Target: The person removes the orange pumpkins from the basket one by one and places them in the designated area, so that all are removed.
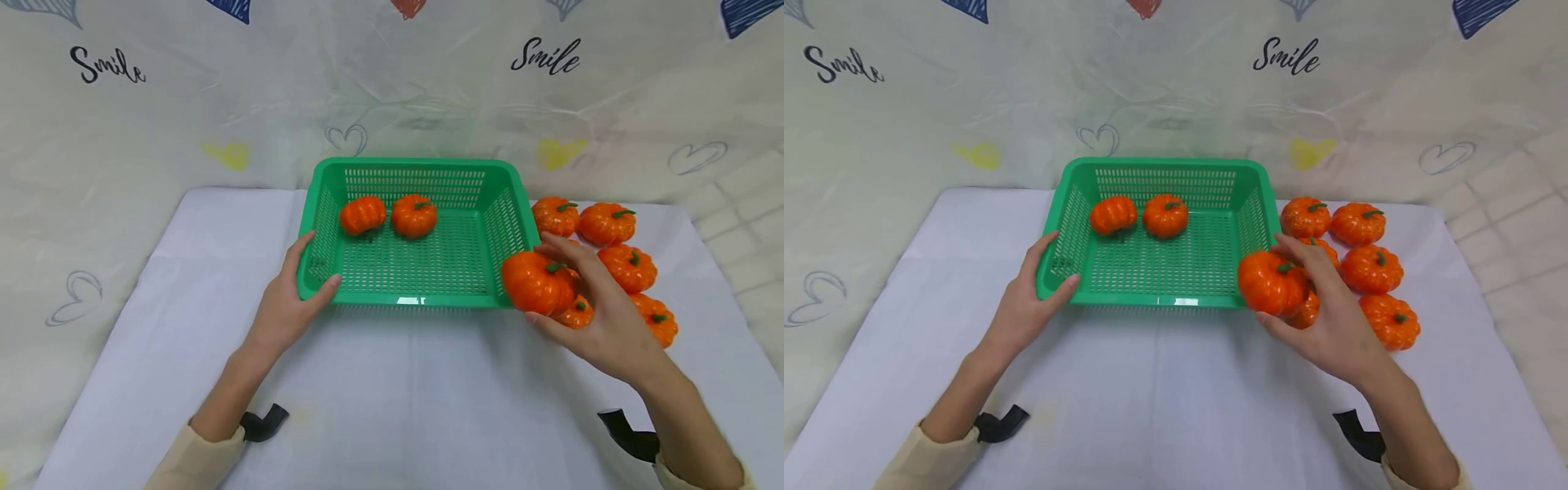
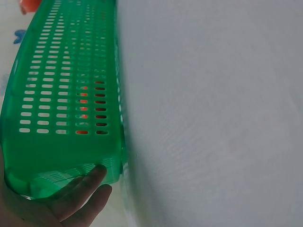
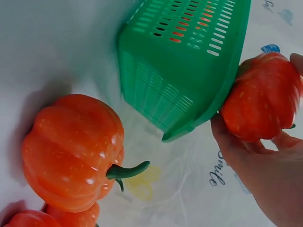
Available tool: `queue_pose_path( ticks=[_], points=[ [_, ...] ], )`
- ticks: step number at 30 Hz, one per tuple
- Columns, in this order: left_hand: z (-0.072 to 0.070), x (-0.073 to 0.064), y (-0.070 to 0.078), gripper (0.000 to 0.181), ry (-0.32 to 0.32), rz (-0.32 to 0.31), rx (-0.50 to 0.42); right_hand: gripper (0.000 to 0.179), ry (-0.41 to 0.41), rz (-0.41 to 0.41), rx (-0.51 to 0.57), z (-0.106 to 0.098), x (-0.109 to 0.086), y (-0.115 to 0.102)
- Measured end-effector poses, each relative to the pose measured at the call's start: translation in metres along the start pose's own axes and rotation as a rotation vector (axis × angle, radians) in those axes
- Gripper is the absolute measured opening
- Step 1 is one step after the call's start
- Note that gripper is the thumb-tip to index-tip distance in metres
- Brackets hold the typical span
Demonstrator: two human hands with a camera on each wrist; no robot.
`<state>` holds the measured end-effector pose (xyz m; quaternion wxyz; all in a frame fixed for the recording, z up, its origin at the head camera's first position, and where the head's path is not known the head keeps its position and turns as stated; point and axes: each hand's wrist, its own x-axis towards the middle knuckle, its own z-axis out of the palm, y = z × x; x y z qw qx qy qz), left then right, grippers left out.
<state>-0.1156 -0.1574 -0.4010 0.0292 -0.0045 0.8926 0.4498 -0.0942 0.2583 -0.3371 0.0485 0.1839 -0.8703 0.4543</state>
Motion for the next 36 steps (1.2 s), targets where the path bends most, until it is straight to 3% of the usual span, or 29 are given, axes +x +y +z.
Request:
queue_pose_path(
  ticks=[8,16,25,31,36],
  points=[
    [0.000,-0.001,0.000,0.081,-0.003,-0.004,0.002,0.088,-0.001,-0.028,-0.096,0.000,-0.010,0.000],
    [0.001,0.000,-0.001,0.082,0.010,0.014,-0.007,0.092,-0.014,-0.079,-0.151,-0.003,-0.018,-0.003],
    [0.002,0.001,-0.003,0.081,0.016,0.010,-0.004,0.095,-0.128,-0.044,-0.158,-0.004,-0.032,0.003],
    [0.001,0.001,-0.003,0.081,0.014,0.006,-0.002,0.094,-0.151,-0.070,-0.164,-0.001,-0.041,0.009],
    [0.002,0.002,-0.003,0.080,0.015,0.009,-0.002,0.095,-0.160,-0.044,-0.166,0.001,-0.048,0.013]
  ],
)
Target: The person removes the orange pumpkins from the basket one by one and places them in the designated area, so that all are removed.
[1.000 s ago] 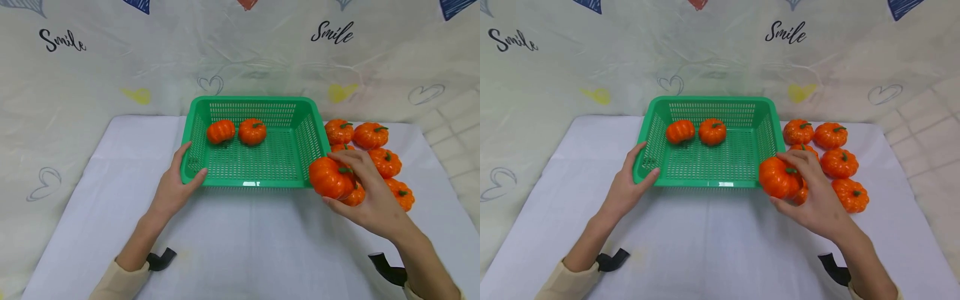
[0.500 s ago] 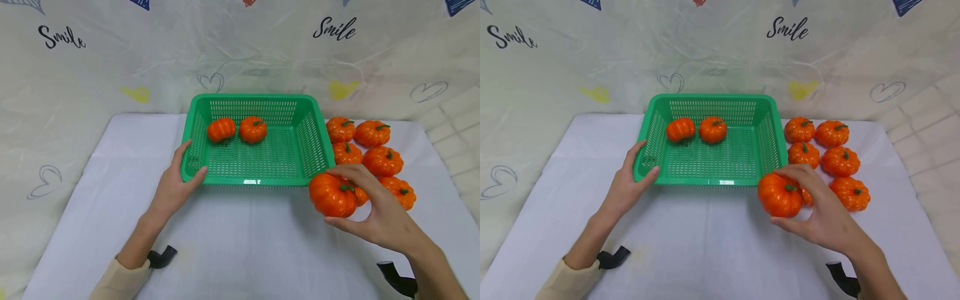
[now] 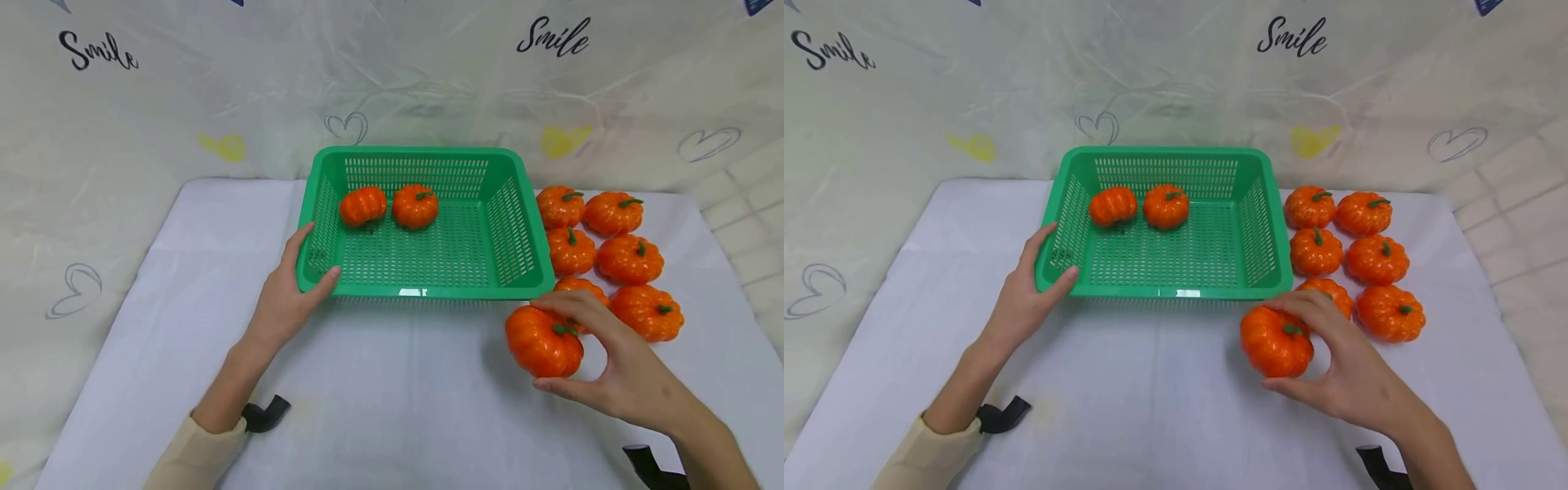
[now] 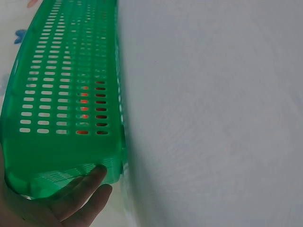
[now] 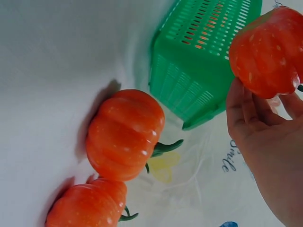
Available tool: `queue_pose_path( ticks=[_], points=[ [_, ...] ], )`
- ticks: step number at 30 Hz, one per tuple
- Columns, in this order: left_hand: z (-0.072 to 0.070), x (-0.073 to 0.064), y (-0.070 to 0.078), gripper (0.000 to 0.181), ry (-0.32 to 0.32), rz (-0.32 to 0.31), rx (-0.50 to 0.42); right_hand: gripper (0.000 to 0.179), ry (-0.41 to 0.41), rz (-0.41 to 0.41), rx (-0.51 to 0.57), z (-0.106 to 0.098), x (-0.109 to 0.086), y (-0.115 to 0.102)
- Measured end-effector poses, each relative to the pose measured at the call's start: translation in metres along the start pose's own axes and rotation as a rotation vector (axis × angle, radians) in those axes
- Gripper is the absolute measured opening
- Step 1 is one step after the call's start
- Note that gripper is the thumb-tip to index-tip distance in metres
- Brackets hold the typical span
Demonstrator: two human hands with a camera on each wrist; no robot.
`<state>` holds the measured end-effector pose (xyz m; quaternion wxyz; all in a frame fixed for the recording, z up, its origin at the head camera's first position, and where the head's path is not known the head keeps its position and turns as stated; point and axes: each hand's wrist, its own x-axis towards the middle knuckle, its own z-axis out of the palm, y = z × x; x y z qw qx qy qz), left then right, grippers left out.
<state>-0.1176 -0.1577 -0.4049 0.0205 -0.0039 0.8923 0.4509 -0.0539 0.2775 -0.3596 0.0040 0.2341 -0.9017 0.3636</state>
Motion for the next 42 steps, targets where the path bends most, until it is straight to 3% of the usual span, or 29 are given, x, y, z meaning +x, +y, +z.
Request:
queue_pose_path(
  ticks=[9,22,31,42],
  points=[
    [-0.002,0.000,0.002,0.080,0.000,0.004,-0.009,0.096,-0.030,0.007,-0.006,0.006,-0.008,0.007],
    [-0.004,-0.001,0.000,0.080,0.003,-0.004,-0.018,0.091,-0.182,0.002,-0.057,0.019,-0.004,0.020],
    [-0.001,0.000,0.001,0.081,-0.011,-0.010,-0.037,0.091,-0.207,0.000,-0.083,0.025,-0.010,0.026],
    [0.000,0.001,0.004,0.081,-0.015,-0.017,-0.021,0.095,-0.250,0.062,-0.147,0.030,-0.010,0.026]
  ],
)
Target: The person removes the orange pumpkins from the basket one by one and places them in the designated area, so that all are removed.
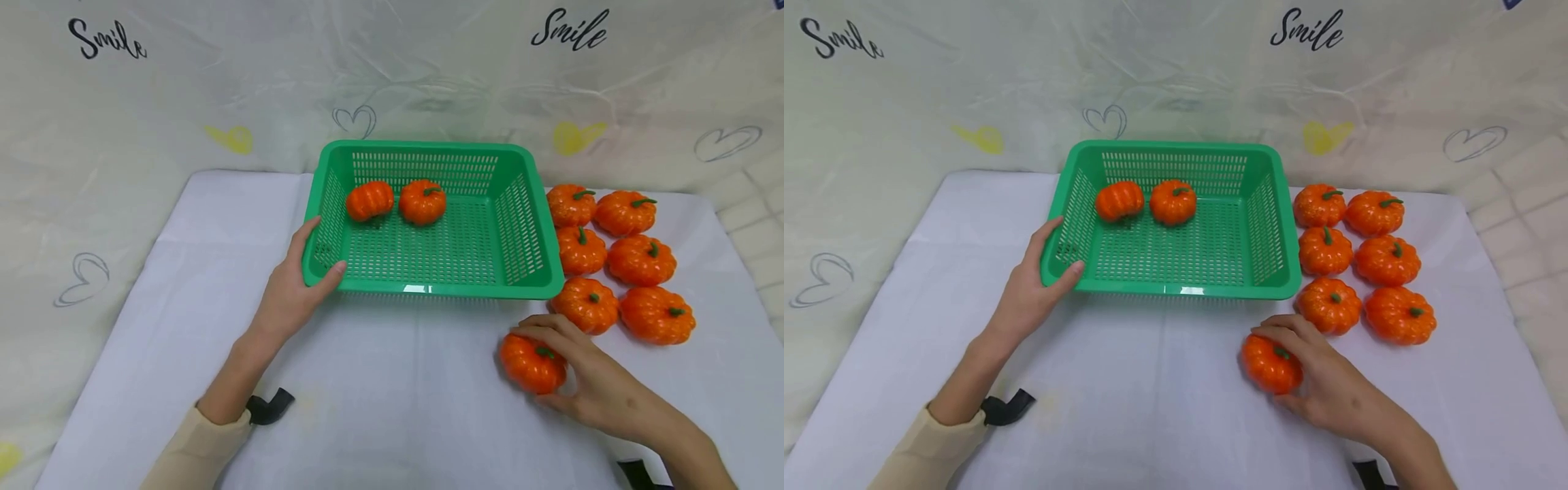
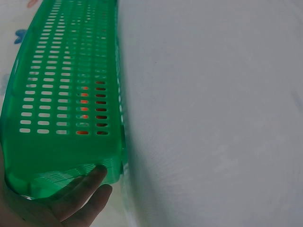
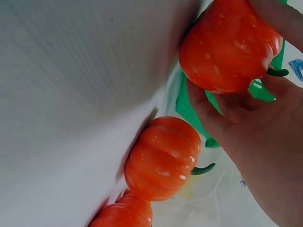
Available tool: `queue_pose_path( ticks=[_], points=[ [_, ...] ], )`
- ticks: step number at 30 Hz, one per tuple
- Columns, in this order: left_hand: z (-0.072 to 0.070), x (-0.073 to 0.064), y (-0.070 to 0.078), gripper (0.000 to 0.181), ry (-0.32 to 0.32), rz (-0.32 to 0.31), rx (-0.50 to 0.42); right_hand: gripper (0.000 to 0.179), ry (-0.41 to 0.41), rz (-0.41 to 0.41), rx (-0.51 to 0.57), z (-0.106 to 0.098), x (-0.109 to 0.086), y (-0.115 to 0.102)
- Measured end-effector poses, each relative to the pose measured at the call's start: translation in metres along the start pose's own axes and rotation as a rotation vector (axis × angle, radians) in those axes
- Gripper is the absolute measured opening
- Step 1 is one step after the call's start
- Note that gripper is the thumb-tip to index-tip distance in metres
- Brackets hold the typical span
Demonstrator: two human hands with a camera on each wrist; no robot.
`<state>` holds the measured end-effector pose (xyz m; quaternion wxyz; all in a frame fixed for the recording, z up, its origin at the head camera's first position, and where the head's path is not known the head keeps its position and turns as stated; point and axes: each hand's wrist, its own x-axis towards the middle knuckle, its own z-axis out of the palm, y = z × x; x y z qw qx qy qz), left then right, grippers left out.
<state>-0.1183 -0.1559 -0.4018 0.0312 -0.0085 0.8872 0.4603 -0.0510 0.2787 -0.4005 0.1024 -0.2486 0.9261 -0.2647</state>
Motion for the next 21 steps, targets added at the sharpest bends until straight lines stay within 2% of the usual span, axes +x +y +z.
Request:
queue_pose_path(
  ticks=[7,21],
  points=[
    [-0.0007,-0.0007,0.0012,0.080,-0.002,-0.001,-0.004,0.093,-0.026,0.007,0.028,0.0019,-0.0012,0.0001],
    [-0.0003,-0.0009,0.0006,0.080,-0.005,-0.005,0.004,0.093,0.012,-0.007,0.043,-0.0013,-0.0019,0.0033]
  ],
)
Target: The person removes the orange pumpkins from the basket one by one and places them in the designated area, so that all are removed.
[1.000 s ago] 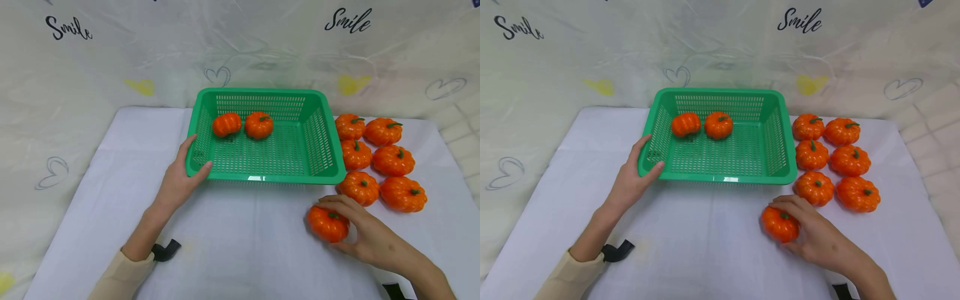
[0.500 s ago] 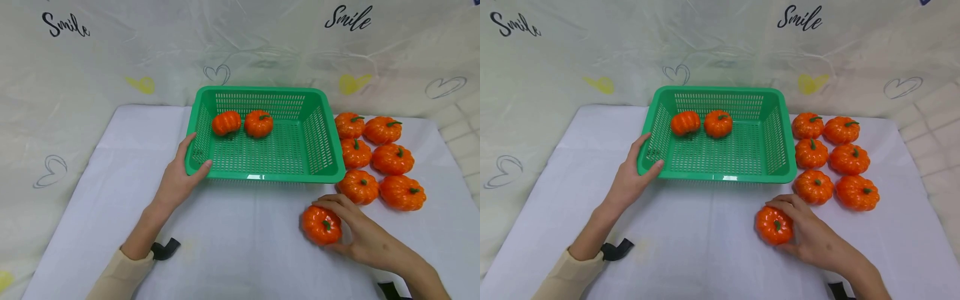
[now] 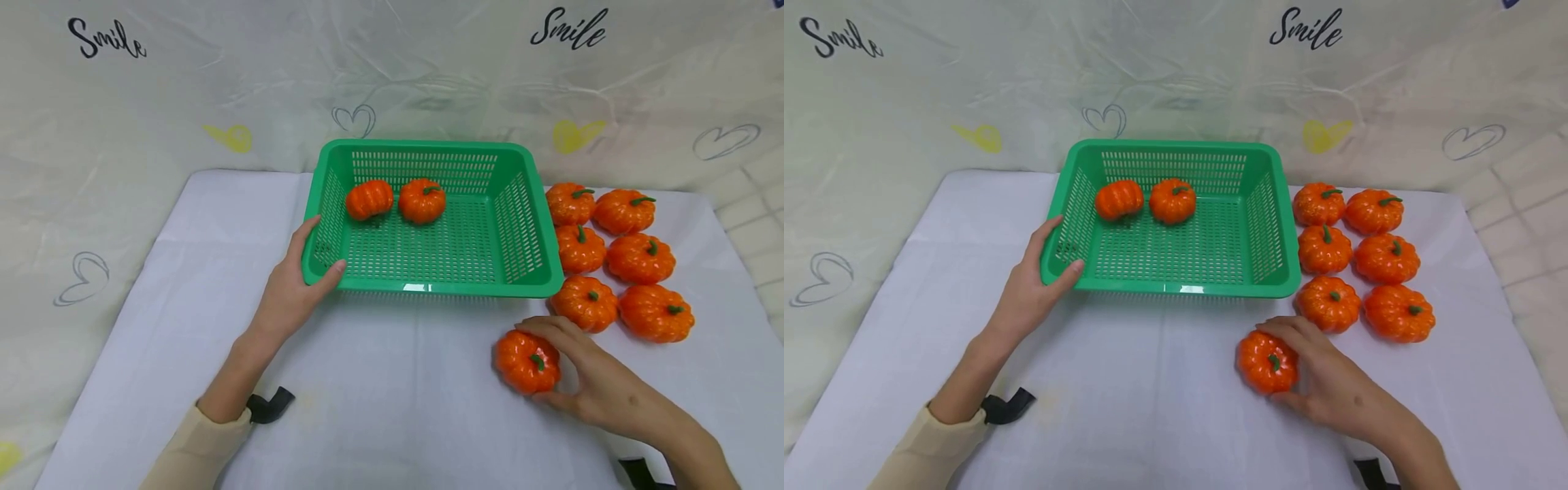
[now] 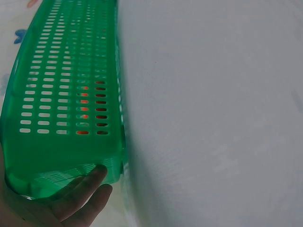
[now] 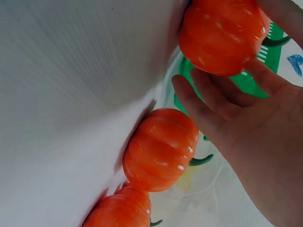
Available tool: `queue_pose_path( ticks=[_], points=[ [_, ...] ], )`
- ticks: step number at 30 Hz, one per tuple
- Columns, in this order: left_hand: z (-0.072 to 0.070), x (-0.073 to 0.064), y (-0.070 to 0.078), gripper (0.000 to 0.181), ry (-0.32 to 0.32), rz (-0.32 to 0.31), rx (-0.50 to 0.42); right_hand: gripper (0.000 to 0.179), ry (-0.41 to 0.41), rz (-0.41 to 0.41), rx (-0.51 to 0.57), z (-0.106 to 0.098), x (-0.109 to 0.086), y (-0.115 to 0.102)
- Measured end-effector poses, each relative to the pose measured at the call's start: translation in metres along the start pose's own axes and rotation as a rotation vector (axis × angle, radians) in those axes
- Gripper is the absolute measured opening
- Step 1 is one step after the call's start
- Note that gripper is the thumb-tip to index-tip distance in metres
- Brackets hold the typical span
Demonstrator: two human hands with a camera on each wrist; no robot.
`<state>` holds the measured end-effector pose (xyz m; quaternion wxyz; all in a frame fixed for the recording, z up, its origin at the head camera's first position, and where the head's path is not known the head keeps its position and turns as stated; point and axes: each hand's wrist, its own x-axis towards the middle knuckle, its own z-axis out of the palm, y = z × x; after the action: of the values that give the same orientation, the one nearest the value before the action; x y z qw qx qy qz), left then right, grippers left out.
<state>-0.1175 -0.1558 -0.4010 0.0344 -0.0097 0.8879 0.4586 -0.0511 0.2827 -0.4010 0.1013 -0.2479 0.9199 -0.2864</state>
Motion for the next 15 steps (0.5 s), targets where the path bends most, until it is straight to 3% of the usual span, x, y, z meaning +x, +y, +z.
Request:
queue_pose_path(
  ticks=[8,15],
  points=[
    [-0.001,0.001,0.000,0.080,0.005,0.003,0.002,0.086,0.096,-0.011,0.002,-0.017,-0.002,-0.005],
    [-0.001,0.001,-0.001,0.080,0.008,0.007,-0.002,0.067,0.298,-0.030,0.044,-0.032,0.000,-0.011]
  ],
)
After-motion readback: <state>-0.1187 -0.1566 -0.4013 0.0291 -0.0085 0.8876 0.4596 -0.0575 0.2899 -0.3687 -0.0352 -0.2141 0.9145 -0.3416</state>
